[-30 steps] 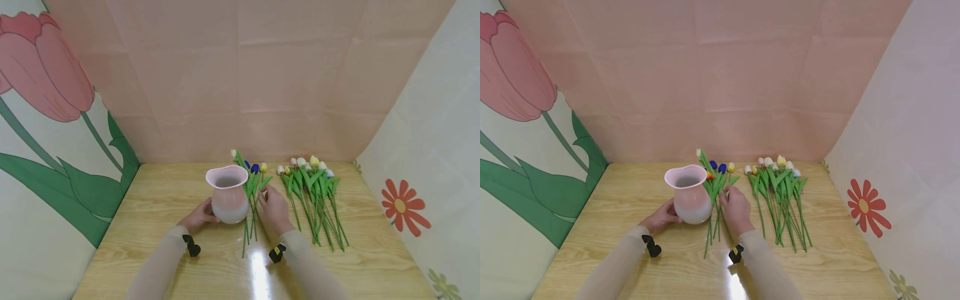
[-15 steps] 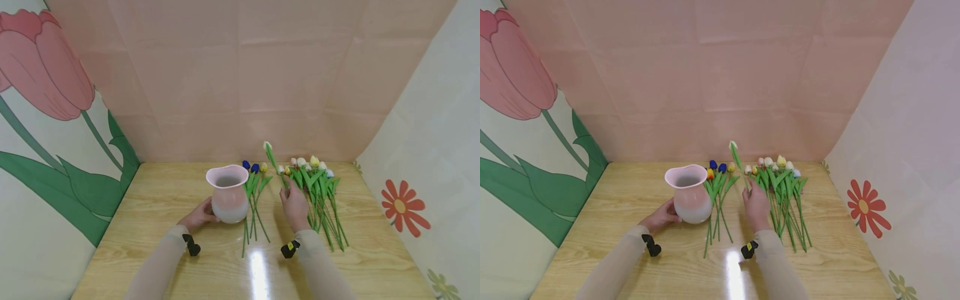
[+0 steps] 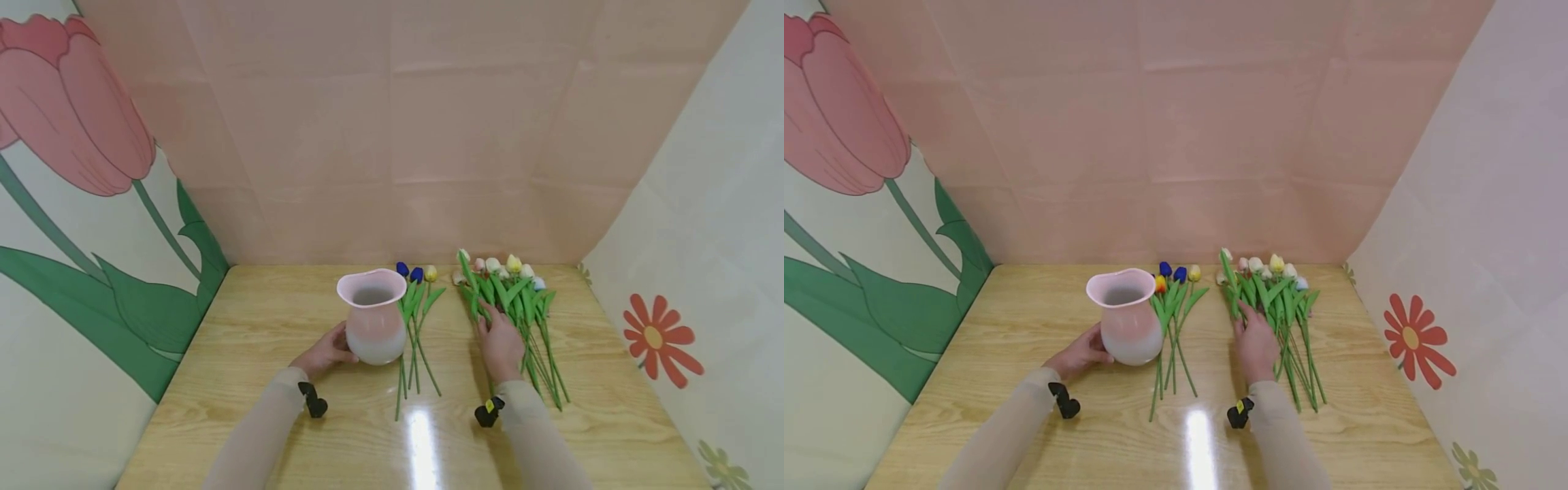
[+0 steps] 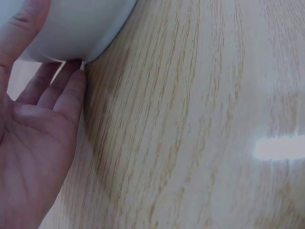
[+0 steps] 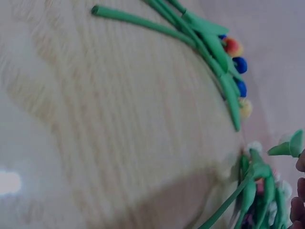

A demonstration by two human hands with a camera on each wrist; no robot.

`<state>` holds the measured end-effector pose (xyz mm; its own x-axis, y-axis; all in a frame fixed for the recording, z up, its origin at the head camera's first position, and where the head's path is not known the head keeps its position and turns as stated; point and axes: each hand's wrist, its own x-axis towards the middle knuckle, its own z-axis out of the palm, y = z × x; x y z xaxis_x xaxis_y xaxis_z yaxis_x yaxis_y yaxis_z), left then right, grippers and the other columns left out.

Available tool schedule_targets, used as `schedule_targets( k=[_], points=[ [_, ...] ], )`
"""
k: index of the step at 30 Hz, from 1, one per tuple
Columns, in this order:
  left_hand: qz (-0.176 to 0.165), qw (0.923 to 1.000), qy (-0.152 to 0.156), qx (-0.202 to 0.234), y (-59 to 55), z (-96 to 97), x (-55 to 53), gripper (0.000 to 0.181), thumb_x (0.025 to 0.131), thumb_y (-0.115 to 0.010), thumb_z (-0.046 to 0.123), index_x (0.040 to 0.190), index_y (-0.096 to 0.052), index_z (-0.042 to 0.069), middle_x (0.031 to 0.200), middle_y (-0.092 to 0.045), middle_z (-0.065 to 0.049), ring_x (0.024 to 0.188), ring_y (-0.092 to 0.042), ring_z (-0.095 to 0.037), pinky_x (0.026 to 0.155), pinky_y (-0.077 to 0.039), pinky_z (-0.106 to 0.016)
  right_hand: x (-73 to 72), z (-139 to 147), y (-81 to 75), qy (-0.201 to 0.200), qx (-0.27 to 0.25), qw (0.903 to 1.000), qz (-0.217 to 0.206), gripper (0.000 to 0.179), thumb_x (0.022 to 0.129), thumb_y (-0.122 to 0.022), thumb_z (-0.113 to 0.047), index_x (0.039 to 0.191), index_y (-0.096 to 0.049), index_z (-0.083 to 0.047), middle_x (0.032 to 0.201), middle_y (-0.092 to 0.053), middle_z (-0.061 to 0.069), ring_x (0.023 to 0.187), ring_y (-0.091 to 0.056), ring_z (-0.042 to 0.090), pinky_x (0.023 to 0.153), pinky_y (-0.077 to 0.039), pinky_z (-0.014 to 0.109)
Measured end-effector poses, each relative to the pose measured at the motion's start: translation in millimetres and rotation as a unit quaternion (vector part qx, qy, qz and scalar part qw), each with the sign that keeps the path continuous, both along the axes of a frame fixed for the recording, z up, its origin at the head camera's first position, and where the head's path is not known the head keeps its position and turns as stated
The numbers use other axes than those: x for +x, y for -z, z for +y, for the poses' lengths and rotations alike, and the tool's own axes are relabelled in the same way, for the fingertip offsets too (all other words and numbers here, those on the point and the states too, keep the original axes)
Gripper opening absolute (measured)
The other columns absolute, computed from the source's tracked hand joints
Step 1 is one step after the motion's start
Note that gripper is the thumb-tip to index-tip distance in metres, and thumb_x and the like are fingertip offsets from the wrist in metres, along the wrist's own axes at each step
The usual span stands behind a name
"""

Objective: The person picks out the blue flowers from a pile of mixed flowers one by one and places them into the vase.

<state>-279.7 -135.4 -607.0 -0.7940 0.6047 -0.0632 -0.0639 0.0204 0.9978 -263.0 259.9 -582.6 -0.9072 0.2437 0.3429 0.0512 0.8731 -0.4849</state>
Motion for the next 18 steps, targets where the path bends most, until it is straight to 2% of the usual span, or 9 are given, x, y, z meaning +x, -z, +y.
schedule_targets(
  k=[8, 14, 18],
  points=[
    [-0.006, 1.0, 0.0, -0.005, -0.1, 0.3, -1.0, 0.088, 0.081, -0.074, -0.002, 0.152, -0.028, 0.023, 0.157, -0.031, -0.005, 0.143, -0.031, -0.026, 0.113, -0.033, -0.04, 2.6, 11.8, 14.6, 0.027, -0.001, 0.9963, -0.081, 0.037, 0.1, -0.051, -0.033, 0.137, -0.053, -0.03, 0.105, -0.066, 0.013, 0.051, -0.047, 0.022, 0.036, -0.03, 0.034],
    [-0.01, 0.9999, -0.002, -0.004, -2.1, 0.1, 0.8, 0.088, 0.081, -0.073, -0.003, 0.152, -0.027, 0.022, 0.156, -0.033, -0.007, 0.142, -0.033, -0.027, 0.11, -0.036, -0.038, 2.4, 14.2, 20.4, 0.037, 0.005, 0.9953, -0.09, 0.038, 0.098, -0.055, -0.03, 0.136, -0.053, -0.03, 0.09, -0.062, 0.011, 0.051, -0.048, 0.022, 0.036, -0.032, 0.034],
    [-0.007, 1.0, -0.003, -0.002, -2.4, -0.1, 1.2, 0.088, 0.081, -0.073, -0.004, 0.152, -0.027, 0.02, 0.156, -0.033, -0.009, 0.141, -0.034, -0.028, 0.108, -0.038, -0.035, 3.0, 14.6, 23.2, 0.039, 0.014, 0.9963, -0.075, 0.037, 0.097, -0.058, -0.03, 0.133, -0.055, -0.027, 0.091, -0.063, 0.013, 0.054, -0.052, 0.026, 0.035, -0.031, 0.034]
  ],
)
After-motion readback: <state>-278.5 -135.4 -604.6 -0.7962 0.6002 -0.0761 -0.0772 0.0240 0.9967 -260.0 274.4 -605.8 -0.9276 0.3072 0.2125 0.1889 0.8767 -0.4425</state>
